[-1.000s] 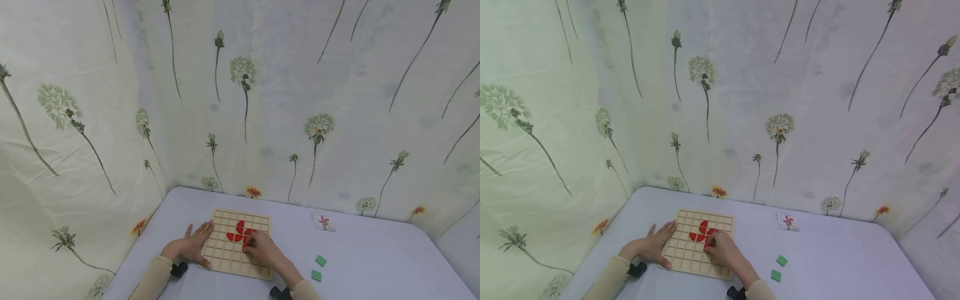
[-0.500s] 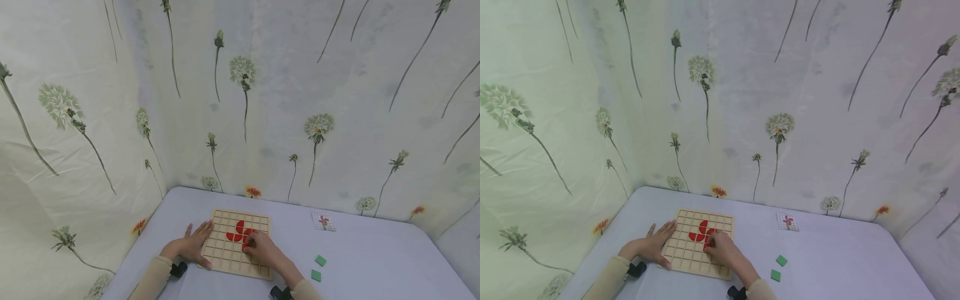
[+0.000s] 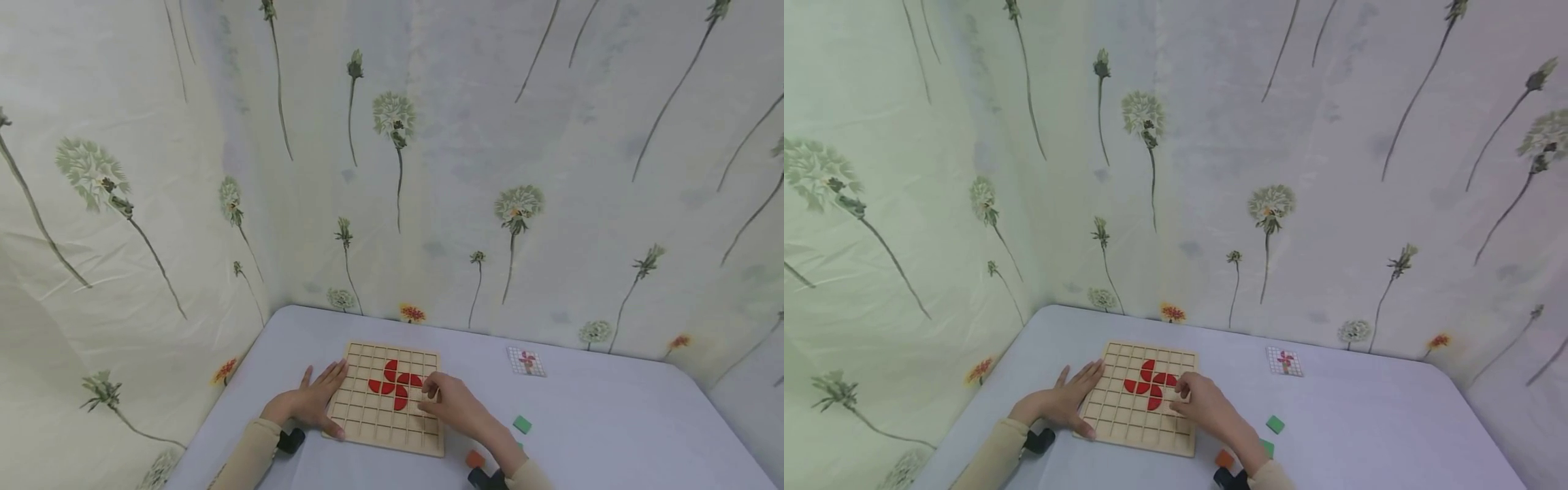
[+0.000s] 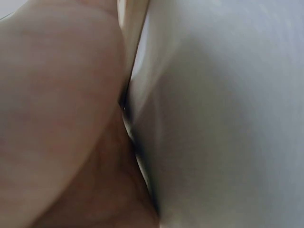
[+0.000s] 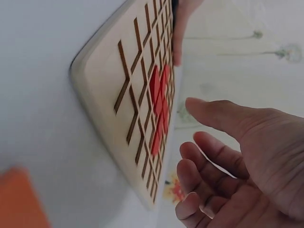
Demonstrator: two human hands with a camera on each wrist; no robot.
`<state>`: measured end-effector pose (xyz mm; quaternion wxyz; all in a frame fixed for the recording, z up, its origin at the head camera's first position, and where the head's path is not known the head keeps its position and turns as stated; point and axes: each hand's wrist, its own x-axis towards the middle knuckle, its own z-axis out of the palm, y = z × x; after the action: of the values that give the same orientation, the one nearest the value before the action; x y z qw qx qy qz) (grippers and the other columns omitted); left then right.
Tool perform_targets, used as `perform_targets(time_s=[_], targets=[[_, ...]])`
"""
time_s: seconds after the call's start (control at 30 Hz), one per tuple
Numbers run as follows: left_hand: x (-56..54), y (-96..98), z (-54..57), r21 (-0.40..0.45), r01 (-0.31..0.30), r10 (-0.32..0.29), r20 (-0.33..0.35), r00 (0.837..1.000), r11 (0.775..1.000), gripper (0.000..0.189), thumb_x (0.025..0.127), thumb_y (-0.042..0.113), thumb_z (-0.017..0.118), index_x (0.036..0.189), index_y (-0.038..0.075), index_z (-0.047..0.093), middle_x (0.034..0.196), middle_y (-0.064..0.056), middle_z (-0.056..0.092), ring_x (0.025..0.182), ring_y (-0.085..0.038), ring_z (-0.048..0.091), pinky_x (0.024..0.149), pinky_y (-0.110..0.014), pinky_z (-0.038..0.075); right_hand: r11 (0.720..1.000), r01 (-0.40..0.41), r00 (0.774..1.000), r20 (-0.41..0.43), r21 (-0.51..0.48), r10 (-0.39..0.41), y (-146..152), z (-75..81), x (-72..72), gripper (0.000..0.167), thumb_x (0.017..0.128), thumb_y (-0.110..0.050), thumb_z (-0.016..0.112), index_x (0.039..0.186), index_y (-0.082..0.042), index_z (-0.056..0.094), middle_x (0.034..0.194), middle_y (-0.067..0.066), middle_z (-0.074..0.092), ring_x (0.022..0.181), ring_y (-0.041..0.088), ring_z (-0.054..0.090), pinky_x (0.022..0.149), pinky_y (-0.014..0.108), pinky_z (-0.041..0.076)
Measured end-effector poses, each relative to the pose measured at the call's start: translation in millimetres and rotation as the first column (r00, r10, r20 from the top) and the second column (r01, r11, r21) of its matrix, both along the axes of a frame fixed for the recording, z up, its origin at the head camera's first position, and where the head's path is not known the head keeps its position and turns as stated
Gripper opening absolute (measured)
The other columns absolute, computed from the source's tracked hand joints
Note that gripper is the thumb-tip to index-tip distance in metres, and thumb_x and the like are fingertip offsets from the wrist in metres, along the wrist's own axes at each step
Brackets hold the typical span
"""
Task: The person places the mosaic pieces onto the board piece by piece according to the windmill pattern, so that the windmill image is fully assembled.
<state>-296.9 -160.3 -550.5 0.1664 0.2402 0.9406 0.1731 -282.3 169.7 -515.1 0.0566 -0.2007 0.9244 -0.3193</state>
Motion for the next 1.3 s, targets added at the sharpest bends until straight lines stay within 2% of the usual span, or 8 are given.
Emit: perform_targets(time_s=[0.17, 0.37, 0.53, 0.73, 1.03, 1.17, 1.3], targets=[[-0.8, -1.4, -1.2, 0.007, -0.002, 0.002, 0.005, 1.000, 1.000, 0.136, 0.062, 0.069, 0.077, 0.156, 0.010, -0.001, 0.164, -0.009, -0.004, 0.151, -0.030, -0.004, 0.113, -0.065, -0.009, 0.994, 0.103, 0.994, 0.022, 0.031, -0.104, 27.6, 3.3, 6.0, 0.028, 0.080, -0.026, 0.079, 0.094, -0.012, 0.059, 0.084, -0.003, 0.056, 0.071, 0.012, 0.048, 0.054, 0.023, 0.041], [-1.5, -2.5, -1.7, 0.011, 0.007, -0.007, 0.000, 1.000, 1.000, 0.136, 0.062, 0.069, 0.076, 0.156, 0.009, -0.001, 0.164, -0.010, -0.005, 0.151, -0.031, -0.004, 0.113, -0.066, -0.009, 0.975, 0.218, 0.976, 0.010, 0.042, -0.218, 74.5, -0.1, 10.8, 0.034, 0.075, -0.028, 0.082, 0.096, -0.013, 0.060, 0.089, -0.001, 0.059, 0.074, 0.012, 0.048, 0.060, 0.024, 0.041], [0.1, -2.5, -0.8, 0.006, 0.006, -0.006, 0.013, 1.000, 1.000, 0.135, 0.063, 0.069, 0.076, 0.156, 0.010, -0.002, 0.164, -0.008, -0.006, 0.151, -0.030, -0.005, 0.113, -0.065, -0.010, 0.967, 0.252, 0.968, 0.010, 0.045, -0.252, 115.2, -4.1, 14.3, 0.042, 0.074, -0.032, 0.083, 0.100, -0.010, 0.058, 0.096, 0.003, 0.058, 0.077, 0.013, 0.047, 0.062, 0.024, 0.041], [2.0, -2.0, 0.2, 0.008, 0.003, -0.003, 0.015, 1.000, 1.000, 0.135, 0.062, 0.068, 0.077, 0.156, 0.010, -0.001, 0.164, -0.009, -0.005, 0.151, -0.030, -0.004, 0.113, -0.065, -0.010, 0.954, 0.295, 0.953, 0.053, 0.059, -0.298, 150.6, -7.7, 16.2, 0.049, 0.076, -0.032, 0.082, 0.107, -0.004, 0.057, 0.105, 0.010, 0.057, 0.082, 0.017, 0.049, 0.063, 0.026, 0.042], [3.3, -1.8, 3.4, 0.022, 0.008, -0.009, 0.019, 1.000, 1.000, 0.134, 0.063, 0.066, 0.078, 0.156, 0.008, -0.001, 0.164, -0.010, -0.005, 0.151, -0.032, -0.005, 0.113, -0.066, -0.010, 0.931, 0.345, 0.927, 0.108, 0.118, -0.358, 172.0, -16.8, 16.0, 0.054, 0.075, -0.032, 0.081, 0.111, 0.002, 0.058, 0.106, 0.013, 0.055, 0.084, 0.019, 0.050, 0.067, 0.029, 0.044], [4.3, -0.9, 6.9, 0.022, 0.011, -0.011, 0.018, 1.000, 1.000, 0.133, 0.065, 0.065, 0.078, 0.155, 0.007, 0.000, 0.164, -0.011, -0.005, 0.151, -0.032, -0.005, 0.113, -0.066, -0.010, 0.926, 0.354, 0.922, 0.115, 0.130, -0.369, 172.1, -18.5, 15.7, 0.053, 0.074, -0.032, 0.081, 0.108, 0.002, 0.059, 0.101, 0.009, 0.059, 0.084, 0.018, 0.053, 0.069, 0.031, 0.048], [3.4, -0.3, 5.3, 0.018, 0.014, -0.014, 0.012, 1.000, 1.000, 0.134, 0.064, 0.067, 0.077, 0.156, 0.007, 0.000, 0.164, -0.010, -0.005, 0.151, -0.032, -0.005, 0.113, -0.066, -0.010, 0.918, 0.366, 0.913, 0.130, 0.155, -0.386, 170.0, -20.0, 15.1, 0.047, 0.074, -0.032, 0.080, 0.104, -0.001, 0.061, 0.093, 0.004, 0.061, 0.081, 0.015, 0.055, 0.070, 0.031, 0.049]])
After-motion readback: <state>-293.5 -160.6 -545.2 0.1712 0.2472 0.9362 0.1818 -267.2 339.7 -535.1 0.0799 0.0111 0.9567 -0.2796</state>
